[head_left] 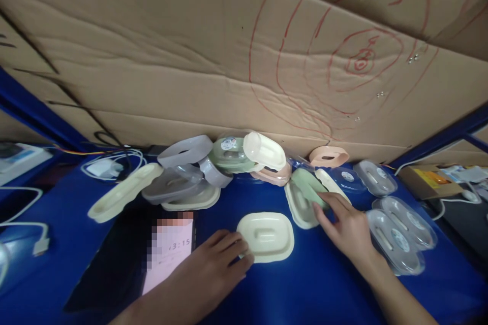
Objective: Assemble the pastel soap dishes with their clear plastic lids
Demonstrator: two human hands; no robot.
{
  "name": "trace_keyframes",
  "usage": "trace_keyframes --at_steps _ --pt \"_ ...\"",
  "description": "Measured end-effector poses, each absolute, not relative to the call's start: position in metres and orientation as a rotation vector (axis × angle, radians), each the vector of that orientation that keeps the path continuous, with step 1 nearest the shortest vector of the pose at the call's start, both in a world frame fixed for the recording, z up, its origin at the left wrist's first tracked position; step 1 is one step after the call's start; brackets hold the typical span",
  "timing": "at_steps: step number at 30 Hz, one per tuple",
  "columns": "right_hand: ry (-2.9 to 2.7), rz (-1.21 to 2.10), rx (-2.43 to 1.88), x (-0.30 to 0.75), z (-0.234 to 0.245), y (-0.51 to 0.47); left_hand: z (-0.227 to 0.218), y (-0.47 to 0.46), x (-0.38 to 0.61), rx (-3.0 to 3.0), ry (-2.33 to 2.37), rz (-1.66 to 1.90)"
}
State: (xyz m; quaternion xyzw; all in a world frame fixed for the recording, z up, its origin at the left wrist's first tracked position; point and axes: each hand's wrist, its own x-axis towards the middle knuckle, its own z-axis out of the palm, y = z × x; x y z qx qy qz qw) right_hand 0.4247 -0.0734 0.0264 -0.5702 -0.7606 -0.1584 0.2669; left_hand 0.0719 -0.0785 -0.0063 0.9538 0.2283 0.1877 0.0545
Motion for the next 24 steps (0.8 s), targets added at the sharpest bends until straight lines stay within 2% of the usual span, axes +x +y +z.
trace_keyframes --at_steps 5,11,20,24 --pt "-2.142 -0.367 -1.215 0.406 0.044 -0.096 -0.005 -0.078 0.072 2.939 0.709 0.566" --pt "-2.442 -0.129 -0.892 0.389 0.038 -0.097 0.007 -0.075 0.072 2.995 0.843 0.712" --pt "-2.664 0.066 -0.942 0.379 0.026 -0.098 0.004 -0.073 0.077 2.972 0.746 0.597" --pt "-2.688 -0.011 -0.978 0.383 0.022 -0.097 0.003 -0.073 0.077 2.947 0.753 0.655"
